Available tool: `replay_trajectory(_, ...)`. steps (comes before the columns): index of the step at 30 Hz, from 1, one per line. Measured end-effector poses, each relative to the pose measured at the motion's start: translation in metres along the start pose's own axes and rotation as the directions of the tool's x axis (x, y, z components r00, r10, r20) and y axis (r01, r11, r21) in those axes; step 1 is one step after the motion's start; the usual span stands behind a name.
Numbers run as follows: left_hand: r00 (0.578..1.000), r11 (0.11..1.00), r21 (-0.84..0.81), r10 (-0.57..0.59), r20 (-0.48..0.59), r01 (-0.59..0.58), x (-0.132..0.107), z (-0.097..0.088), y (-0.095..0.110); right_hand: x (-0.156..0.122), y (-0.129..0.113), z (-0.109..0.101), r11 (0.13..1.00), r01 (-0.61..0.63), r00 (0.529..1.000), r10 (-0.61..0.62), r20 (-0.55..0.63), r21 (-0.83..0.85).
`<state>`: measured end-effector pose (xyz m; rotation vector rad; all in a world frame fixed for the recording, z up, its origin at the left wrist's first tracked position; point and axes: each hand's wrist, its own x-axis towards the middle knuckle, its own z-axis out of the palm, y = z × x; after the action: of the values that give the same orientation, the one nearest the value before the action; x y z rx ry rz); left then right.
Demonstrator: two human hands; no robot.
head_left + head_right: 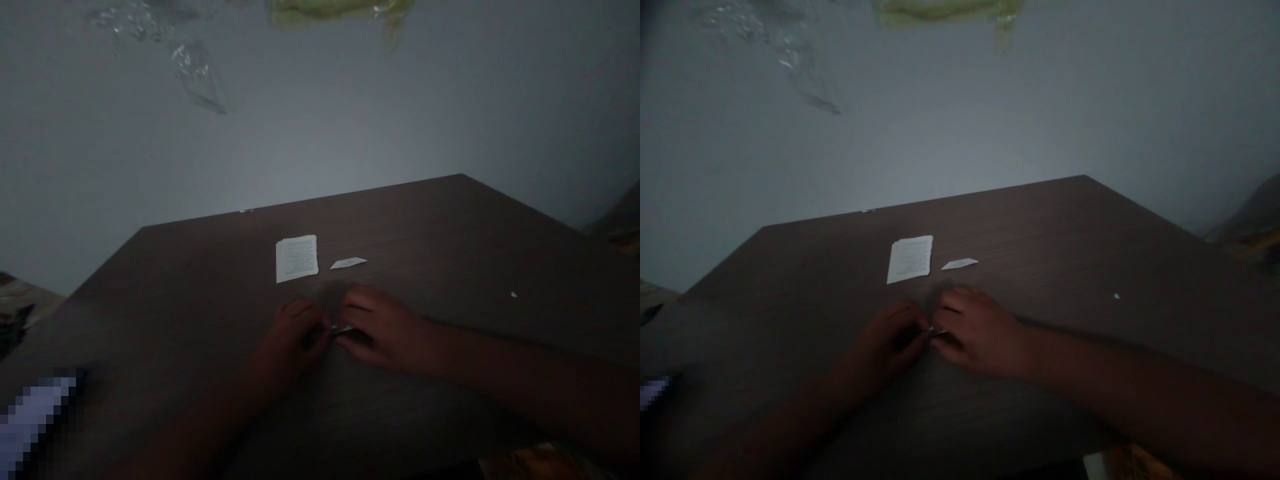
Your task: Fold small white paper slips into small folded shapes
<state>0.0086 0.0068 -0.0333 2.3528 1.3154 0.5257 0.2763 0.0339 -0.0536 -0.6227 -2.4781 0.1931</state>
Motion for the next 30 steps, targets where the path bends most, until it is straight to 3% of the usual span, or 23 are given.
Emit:
replay_trajectory(4, 1.000, 1.000, -0.031, 0.000, 0.027, 0.001, 0.000, -0.002, 0.001, 0.001, 0.000, 0.000, 0.994, -0.085, 0.996, 0.084, 0.033, 0.063)
replay_trajectory(10, 0.999, 0.997, -0.070, -0.020, 0.045, 0.023, 0.000, 0.000, -0.005, 0.003, 0.004, 0.002, 0.993, -0.094, 0.993, 0.089, 0.079, 0.065)
replay_trajectory(16, 0.998, 0.999, 0.029, -0.044, 0.045, 0.042, -0.002, 0.002, -0.015, 0.002, 0.008, 0.001, 0.995, -0.095, 0.990, 0.094, 0.103, 0.001)
replay_trajectory(23, 0.994, 0.984, 0.178, -0.046, 0.098, 0.028, 0.000, -0.002, -0.005, 0.004, 0.007, -0.001, 0.994, -0.105, 0.974, 0.104, 0.199, -0.006)
replay_trajectory(30, 0.997, 0.989, 0.151, -0.012, 0.082, -0.001, 0.002, 0.009, 0.000, 0.007, 0.000, 0.007, 0.985, -0.163, 0.966, 0.147, 0.211, 0.063)
